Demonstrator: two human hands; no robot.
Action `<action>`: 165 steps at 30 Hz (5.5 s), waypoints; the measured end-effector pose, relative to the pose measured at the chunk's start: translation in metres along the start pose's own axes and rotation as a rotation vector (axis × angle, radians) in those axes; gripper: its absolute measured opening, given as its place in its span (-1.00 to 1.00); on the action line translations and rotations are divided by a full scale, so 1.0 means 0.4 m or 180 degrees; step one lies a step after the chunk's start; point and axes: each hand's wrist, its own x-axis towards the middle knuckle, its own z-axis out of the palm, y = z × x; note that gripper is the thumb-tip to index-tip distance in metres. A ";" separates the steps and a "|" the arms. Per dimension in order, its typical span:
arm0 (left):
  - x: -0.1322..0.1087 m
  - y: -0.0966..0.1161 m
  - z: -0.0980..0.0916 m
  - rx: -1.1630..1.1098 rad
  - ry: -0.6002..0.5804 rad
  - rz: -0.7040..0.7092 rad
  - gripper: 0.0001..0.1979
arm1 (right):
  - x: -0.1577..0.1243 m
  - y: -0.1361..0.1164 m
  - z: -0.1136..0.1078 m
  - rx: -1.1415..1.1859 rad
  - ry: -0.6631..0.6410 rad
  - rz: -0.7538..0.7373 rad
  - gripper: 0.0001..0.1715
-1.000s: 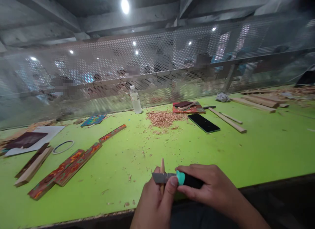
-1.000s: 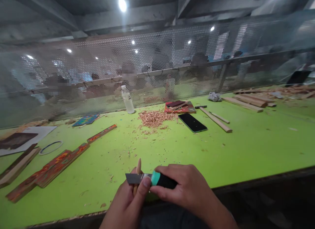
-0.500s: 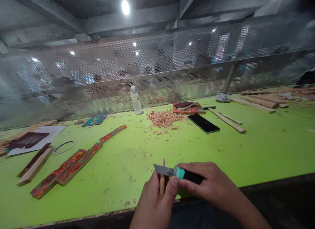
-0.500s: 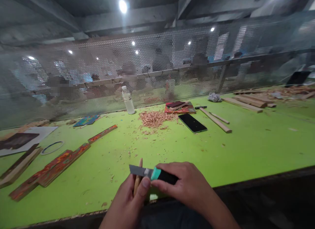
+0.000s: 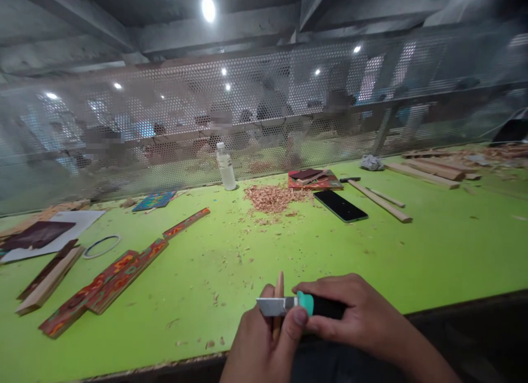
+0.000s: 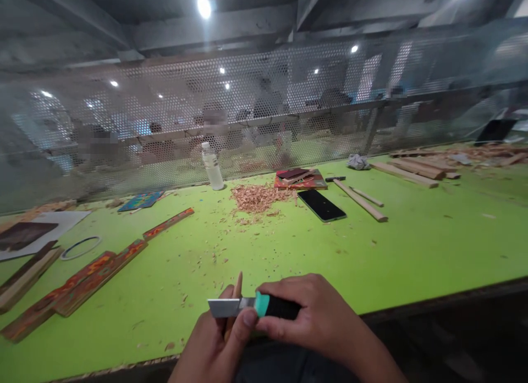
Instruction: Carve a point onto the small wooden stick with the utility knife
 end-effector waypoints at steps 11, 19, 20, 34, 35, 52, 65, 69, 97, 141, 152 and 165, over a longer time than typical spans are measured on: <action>0.006 0.000 0.017 0.0586 0.0117 0.0179 -0.52 | -0.007 0.017 0.011 -0.0319 0.0269 -0.0118 -0.53; 0.006 0.009 0.014 0.0515 0.0044 -0.0009 -0.47 | -0.009 0.024 0.016 -0.0433 0.0930 0.0293 -0.54; 0.007 0.009 0.010 0.0429 0.0001 -0.0021 -0.46 | -0.009 0.024 0.015 -0.0429 0.0960 0.0319 -0.54; 0.009 -0.006 -0.019 -0.0250 -0.0530 0.0028 -0.42 | -0.008 0.024 0.005 -0.0137 0.0201 -0.0223 -0.58; 0.008 -0.012 -0.020 -0.0322 -0.0561 0.0025 -0.39 | -0.009 0.025 0.004 -0.0130 0.0185 -0.0259 -0.56; 0.013 -0.042 -0.026 -0.0347 -0.0594 -0.0187 -0.13 | -0.015 0.014 0.015 -0.0520 0.0385 -0.0621 -0.44; 0.040 -0.018 -0.085 -0.3303 -0.2044 -0.1126 -0.52 | -0.011 0.022 0.021 -0.0425 0.1280 0.0279 -0.59; 0.053 -0.025 -0.092 -0.3435 -0.2114 -0.1079 -0.62 | -0.011 0.022 0.024 -0.0386 0.1259 0.0357 -0.59; 0.018 -0.005 -0.016 -0.0821 -0.0344 -0.0027 -0.49 | -0.009 0.012 0.002 -0.0502 0.0308 -0.0201 -0.60; 0.026 0.003 -0.020 -0.0784 -0.0818 -0.0009 -0.45 | -0.017 0.022 0.006 -0.0414 0.0855 0.0233 -0.59; 0.031 -0.032 -0.027 -0.1181 -0.1308 -0.0229 -0.26 | -0.022 0.024 0.002 -0.0404 0.0200 -0.0531 -0.53; 0.018 -0.005 -0.006 -0.0883 -0.0582 -0.0177 -0.50 | -0.035 0.033 0.020 -0.0598 0.0504 -0.0505 -0.52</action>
